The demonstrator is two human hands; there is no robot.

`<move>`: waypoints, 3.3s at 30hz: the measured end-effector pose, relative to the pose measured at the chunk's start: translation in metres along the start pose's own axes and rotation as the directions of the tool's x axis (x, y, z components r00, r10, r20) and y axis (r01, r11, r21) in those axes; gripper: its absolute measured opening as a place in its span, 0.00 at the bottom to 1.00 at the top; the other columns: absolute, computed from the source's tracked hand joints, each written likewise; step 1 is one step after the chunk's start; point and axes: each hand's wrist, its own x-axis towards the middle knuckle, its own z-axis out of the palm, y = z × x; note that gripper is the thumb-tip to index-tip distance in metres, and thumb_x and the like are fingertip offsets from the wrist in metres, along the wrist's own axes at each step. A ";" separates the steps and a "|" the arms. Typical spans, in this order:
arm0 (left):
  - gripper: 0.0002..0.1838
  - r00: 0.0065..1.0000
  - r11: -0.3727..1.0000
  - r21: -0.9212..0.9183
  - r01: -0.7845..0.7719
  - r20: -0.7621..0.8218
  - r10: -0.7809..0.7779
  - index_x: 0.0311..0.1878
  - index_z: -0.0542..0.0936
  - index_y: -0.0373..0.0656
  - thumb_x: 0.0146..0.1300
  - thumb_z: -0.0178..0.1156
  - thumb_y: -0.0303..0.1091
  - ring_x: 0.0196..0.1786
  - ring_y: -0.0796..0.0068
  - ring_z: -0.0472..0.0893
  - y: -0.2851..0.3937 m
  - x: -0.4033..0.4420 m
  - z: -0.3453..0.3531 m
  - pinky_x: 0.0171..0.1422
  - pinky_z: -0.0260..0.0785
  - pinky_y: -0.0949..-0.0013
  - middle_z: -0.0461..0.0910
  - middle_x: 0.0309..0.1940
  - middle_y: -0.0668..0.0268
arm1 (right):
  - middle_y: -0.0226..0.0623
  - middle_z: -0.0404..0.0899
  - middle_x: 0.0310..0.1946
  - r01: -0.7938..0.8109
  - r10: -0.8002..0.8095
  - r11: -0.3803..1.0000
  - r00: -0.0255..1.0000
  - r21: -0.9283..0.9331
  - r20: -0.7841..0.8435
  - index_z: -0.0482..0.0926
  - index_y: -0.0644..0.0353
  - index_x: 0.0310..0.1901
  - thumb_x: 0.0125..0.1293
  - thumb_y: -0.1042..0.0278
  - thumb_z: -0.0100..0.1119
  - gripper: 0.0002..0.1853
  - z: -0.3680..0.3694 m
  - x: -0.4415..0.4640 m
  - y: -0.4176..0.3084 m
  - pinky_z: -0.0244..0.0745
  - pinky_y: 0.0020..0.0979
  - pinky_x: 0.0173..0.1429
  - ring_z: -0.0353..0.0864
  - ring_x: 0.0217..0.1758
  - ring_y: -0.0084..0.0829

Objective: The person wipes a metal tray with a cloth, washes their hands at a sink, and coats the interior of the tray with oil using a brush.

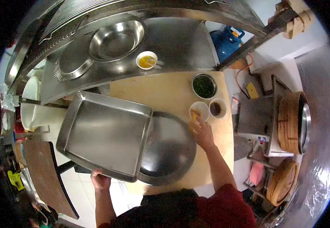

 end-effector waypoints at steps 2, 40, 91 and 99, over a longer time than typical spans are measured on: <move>0.29 1.000 1.000 -0.013 0.004 0.020 -0.004 0.52 0.70 0.36 0.41 0.58 0.29 0.50 0.60 0.74 -0.006 0.007 0.017 0.58 0.67 0.57 0.74 0.46 0.59 | 0.41 0.73 0.50 0.062 -0.062 0.998 0.998 -0.001 0.006 0.76 0.56 0.49 0.45 0.79 0.62 0.25 0.005 0.007 0.008 0.71 0.41 0.52 0.73 0.49 0.45; 0.29 0.992 0.993 0.097 0.071 0.093 -0.080 0.52 0.72 0.34 0.41 0.58 0.28 0.46 0.61 0.79 -0.029 0.102 0.064 0.51 0.73 0.59 0.77 0.43 0.58 | 0.35 0.78 0.29 -0.025 0.569 -0.001 0.822 1.000 0.022 0.75 0.65 0.42 0.66 0.68 0.54 0.09 0.064 0.333 -0.056 0.74 0.26 0.32 0.77 0.27 0.26; 0.29 0.990 0.995 0.074 0.068 0.116 -0.076 0.52 0.68 0.31 0.39 0.55 0.22 0.40 0.63 0.78 -0.021 0.064 0.058 0.40 0.72 0.66 0.75 0.41 0.57 | 0.37 0.80 0.24 0.018 0.403 0.519 0.876 0.854 -0.263 0.80 0.65 0.43 0.66 0.65 0.55 0.12 0.046 0.325 -0.084 0.75 0.25 0.37 0.80 0.28 0.23; 0.35 0.991 0.996 0.086 0.009 0.135 -0.021 0.58 0.67 0.36 0.40 0.57 0.27 0.54 0.59 0.74 -0.019 0.070 0.063 0.56 0.69 0.59 0.74 0.51 0.59 | 0.41 0.80 0.28 -0.246 0.342 0.801 0.936 0.545 -0.080 0.79 0.66 0.43 0.61 0.63 0.60 0.15 0.127 0.372 -0.050 0.76 0.26 0.39 0.82 0.31 0.30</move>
